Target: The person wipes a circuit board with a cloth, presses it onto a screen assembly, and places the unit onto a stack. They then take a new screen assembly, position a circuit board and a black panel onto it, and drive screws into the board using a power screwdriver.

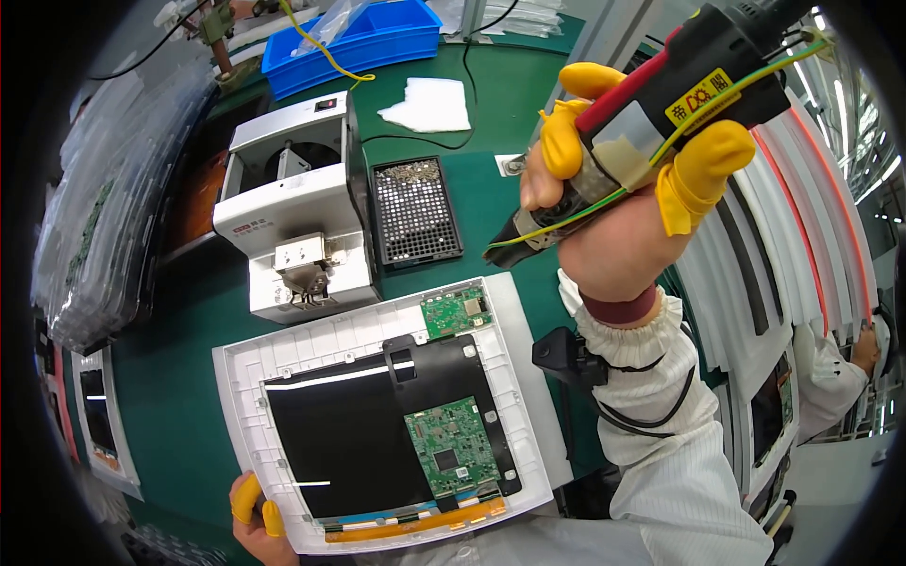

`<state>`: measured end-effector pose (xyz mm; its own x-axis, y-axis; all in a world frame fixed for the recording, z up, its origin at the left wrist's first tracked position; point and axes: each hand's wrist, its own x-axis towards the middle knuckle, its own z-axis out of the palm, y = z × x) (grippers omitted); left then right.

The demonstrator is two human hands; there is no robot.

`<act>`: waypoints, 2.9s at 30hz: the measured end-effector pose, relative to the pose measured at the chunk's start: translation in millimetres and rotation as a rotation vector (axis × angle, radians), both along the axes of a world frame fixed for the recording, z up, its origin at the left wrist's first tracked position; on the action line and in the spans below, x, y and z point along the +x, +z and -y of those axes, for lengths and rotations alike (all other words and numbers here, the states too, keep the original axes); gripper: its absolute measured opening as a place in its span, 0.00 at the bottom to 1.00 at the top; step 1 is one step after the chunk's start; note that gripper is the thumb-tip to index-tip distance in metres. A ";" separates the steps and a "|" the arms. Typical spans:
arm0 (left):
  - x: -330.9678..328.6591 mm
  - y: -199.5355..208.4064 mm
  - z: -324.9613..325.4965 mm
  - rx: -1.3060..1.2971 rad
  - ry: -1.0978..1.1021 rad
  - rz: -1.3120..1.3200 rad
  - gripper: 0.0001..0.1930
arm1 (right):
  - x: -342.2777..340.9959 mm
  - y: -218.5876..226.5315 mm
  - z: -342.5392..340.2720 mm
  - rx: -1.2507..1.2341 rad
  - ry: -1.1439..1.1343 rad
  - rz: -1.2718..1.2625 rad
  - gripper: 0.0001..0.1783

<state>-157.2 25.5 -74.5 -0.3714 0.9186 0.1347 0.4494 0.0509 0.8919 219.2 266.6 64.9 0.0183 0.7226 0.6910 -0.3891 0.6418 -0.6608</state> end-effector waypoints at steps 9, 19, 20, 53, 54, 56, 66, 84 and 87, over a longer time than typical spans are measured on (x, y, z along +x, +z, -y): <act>-2.7 1.6 1.4 -0.031 -0.003 -0.049 0.16 | -8.2 -11.6 -6.1 -0.014 0.175 0.052 0.48; -1.4 3.5 1.4 -0.026 -0.006 -0.038 0.15 | -10.8 -31.0 2.1 -0.088 0.167 0.013 0.59; -1.9 2.3 2.0 -0.022 -0.001 -0.040 0.15 | -11.6 -31.6 2.3 -0.089 0.168 0.011 0.59; -1.8 -1.5 2.8 0.012 0.002 0.038 0.17 | -22.4 -37.9 -3.2 -0.132 0.006 0.111 0.40; -1.9 -1.8 2.7 0.018 0.007 0.042 0.17 | -20.4 -40.6 -4.3 -0.086 0.123 0.055 0.28; 1.5 1.1 1.1 0.014 0.003 0.049 0.17 | -20.3 -39.7 -2.7 -0.096 0.119 0.063 0.28; 2.4 2.4 0.9 0.016 0.006 0.028 0.17 | -26.1 -36.8 2.2 -0.226 -0.091 0.121 0.53; 2.0 1.6 -0.1 -0.011 0.017 0.047 0.19 | -5.3 -3.0 -5.5 0.072 0.140 0.001 0.41; 0.9 3.8 0.7 -0.015 0.008 0.015 0.19 | -9.9 -5.3 -19.0 0.131 0.102 -0.033 0.38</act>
